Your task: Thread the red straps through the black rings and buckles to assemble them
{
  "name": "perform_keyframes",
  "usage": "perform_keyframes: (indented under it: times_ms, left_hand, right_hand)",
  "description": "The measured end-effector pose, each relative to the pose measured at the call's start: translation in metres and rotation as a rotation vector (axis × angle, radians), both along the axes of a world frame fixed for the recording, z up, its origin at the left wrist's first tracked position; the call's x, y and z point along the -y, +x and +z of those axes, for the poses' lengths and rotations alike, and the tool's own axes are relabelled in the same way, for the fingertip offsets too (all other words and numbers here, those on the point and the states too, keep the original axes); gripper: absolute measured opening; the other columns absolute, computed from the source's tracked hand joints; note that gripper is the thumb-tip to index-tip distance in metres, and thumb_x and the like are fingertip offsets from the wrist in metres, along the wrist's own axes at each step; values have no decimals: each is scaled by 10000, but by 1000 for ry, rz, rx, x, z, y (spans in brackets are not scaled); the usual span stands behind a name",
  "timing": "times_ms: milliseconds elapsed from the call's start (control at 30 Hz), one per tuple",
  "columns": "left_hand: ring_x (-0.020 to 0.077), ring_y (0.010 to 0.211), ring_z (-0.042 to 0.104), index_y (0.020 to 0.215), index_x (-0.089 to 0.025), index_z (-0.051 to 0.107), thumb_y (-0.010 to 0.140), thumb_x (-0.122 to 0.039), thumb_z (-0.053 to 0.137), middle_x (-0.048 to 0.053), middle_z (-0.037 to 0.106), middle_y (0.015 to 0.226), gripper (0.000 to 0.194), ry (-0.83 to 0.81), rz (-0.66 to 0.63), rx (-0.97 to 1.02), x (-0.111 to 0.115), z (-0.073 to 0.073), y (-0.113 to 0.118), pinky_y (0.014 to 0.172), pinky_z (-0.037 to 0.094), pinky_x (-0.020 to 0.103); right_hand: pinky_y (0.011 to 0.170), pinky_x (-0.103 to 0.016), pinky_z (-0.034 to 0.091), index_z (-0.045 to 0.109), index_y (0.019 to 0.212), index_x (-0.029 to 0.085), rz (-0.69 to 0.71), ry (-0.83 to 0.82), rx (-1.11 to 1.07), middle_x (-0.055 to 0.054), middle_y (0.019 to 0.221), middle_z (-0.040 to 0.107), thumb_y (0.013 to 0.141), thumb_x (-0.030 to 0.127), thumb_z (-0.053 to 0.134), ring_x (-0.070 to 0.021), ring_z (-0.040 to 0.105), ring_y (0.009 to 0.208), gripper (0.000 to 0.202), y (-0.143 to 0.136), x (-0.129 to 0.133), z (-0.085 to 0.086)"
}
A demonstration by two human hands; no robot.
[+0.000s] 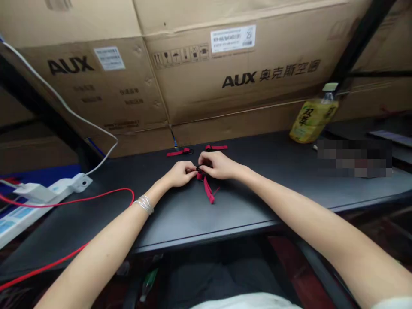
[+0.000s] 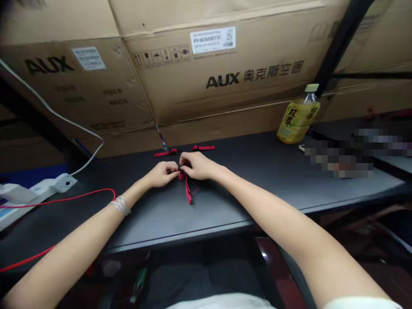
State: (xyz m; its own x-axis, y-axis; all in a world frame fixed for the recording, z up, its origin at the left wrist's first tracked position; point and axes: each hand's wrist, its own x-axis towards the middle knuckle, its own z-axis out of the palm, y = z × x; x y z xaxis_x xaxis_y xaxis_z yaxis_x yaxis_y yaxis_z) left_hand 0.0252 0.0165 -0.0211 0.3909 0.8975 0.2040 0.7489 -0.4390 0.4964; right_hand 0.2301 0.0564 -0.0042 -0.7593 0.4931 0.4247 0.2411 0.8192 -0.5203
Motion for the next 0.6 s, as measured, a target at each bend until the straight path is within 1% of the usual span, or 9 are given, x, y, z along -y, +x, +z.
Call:
perform_keyframes:
  times_ms: [167, 333, 533, 600]
  left_hand:
    - [115, 623, 504, 719, -130, 687, 827, -240, 552, 12, 619, 695, 205, 12, -13, -9, 0, 1, 0, 601, 374, 234]
    - [116, 609, 504, 714, -133, 673, 814, -230, 551, 13, 623, 694, 185, 2, 1, 3, 0, -1, 0, 590, 372, 237]
    - [109, 580, 477, 694, -135, 653, 815, -242, 556, 0, 590, 646, 188, -2, 15, 15, 1, 0, 1, 565, 355, 232]
    - [109, 585, 483, 707, -138, 661, 815, -245, 558, 0, 601, 659, 183, -7, 9, 13, 1, 1, 1, 572, 362, 232]
  right_hand:
    - [657, -219, 371, 570, 844, 131, -1, -17, 18, -12, 760, 597, 804, 132, 554, -99, 502, 674, 43, -1, 0, -1]
    - [656, -219, 365, 567, 846, 131, -1, -9, 19, -13, 762, 597, 805, 129, 561, -100, 500, 675, 42, -1, 0, -3]
    - [654, -215, 362, 574, 854, 131, -16, -12, 37, -13, 767, 597, 799, 113, 557, -98, 499, 679, 61, -1, 1, -1]
    - [649, -215, 359, 573, 850, 132, -15, -18, 44, -11, 761, 594, 795, 110, 561, -98, 494, 673, 60, -1, 1, 0]
